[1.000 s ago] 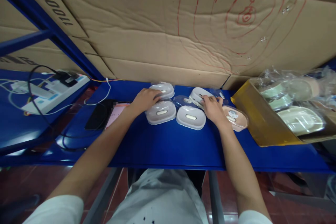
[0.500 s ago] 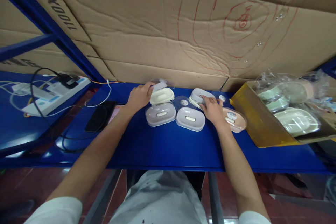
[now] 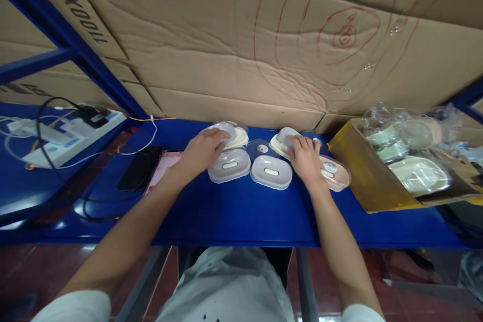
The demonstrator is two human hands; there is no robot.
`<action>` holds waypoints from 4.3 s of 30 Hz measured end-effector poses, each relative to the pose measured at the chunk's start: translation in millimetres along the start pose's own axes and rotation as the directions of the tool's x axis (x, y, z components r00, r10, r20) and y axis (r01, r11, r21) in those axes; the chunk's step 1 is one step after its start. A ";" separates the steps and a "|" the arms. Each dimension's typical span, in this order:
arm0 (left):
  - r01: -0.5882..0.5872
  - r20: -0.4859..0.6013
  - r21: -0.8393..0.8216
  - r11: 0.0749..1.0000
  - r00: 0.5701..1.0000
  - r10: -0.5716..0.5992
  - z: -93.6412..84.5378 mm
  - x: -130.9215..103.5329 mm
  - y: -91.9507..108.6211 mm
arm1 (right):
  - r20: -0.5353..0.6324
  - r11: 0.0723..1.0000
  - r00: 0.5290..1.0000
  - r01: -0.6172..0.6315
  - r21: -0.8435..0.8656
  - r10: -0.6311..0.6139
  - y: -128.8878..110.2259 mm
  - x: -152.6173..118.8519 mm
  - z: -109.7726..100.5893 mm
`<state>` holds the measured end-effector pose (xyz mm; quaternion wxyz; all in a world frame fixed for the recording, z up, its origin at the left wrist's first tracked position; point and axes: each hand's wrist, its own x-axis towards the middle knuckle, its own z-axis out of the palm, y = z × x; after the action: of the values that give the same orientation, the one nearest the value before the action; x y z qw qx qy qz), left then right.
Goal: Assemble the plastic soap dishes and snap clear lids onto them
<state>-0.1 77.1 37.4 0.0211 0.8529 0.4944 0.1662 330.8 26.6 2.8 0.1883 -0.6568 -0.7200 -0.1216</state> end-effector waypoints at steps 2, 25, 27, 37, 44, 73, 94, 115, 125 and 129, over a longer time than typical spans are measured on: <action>-0.067 0.016 -0.044 0.997 0.998 0.068 -2.5 -28.7 18.2 | 0.045 0.991 0.995 0.088 0.099 -0.093 -12.8 -13.7 -13.4; -0.124 -0.026 0.168 0.978 0.991 0.131 29.6 -67.4 37.7 | 0.022 0.947 0.962 0.266 0.180 -0.274 -51.1 -61.8 -15.7; -0.132 -0.048 0.180 0.975 0.989 0.143 31.6 -58.5 35.8 | 0.011 0.952 0.958 0.284 0.116 -0.287 -45.3 -53.0 -13.5; -0.180 -0.112 0.224 0.958 0.971 0.209 48.6 -50.5 29.9 | -0.122 0.984 0.976 0.180 -0.016 -0.180 16.4 -58.8 -13.7; -0.254 -0.129 0.186 0.949 0.952 0.279 52.4 -64.0 38.3 | 0.063 0.989 0.994 -0.085 -0.122 0.093 94.8 -119.7 -35.5; -0.249 -0.242 0.000 0.968 0.940 0.242 56.7 -63.9 33.1 | 0.055 0.989 0.991 0.117 0.091 -0.122 13.3 -119.9 -30.5; -0.238 -0.131 0.004 0.971 0.963 0.236 54.6 -67.4 32.4 | -0.239 0.993 0.965 0.118 0.012 -0.112 31.6 -4.0 6.7; -0.288 -0.175 -0.163 0.944 0.950 0.259 48.8 -53.1 29.0 | -0.052 0.888 0.916 0.398 0.231 -0.397 -42.7 -36.1 -6.0; -0.221 -0.120 0.004 0.975 0.968 0.220 30.1 -93.8 28.8 | -0.022 0.870 0.890 0.451 0.197 -0.456 -54.6 -41.4 4.8; -0.172 -0.008 -0.031 0.985 0.985 0.172 29.9 -130.4 21.8 | -0.046 0.888 0.904 0.427 0.168 -0.425 -38.8 -35.9 2.8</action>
<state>-32.1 -41.2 -20.7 0.0187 0.8915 0.4165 0.1775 294.5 -8.7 -12.4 0.2168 -0.4634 -0.8535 -0.0991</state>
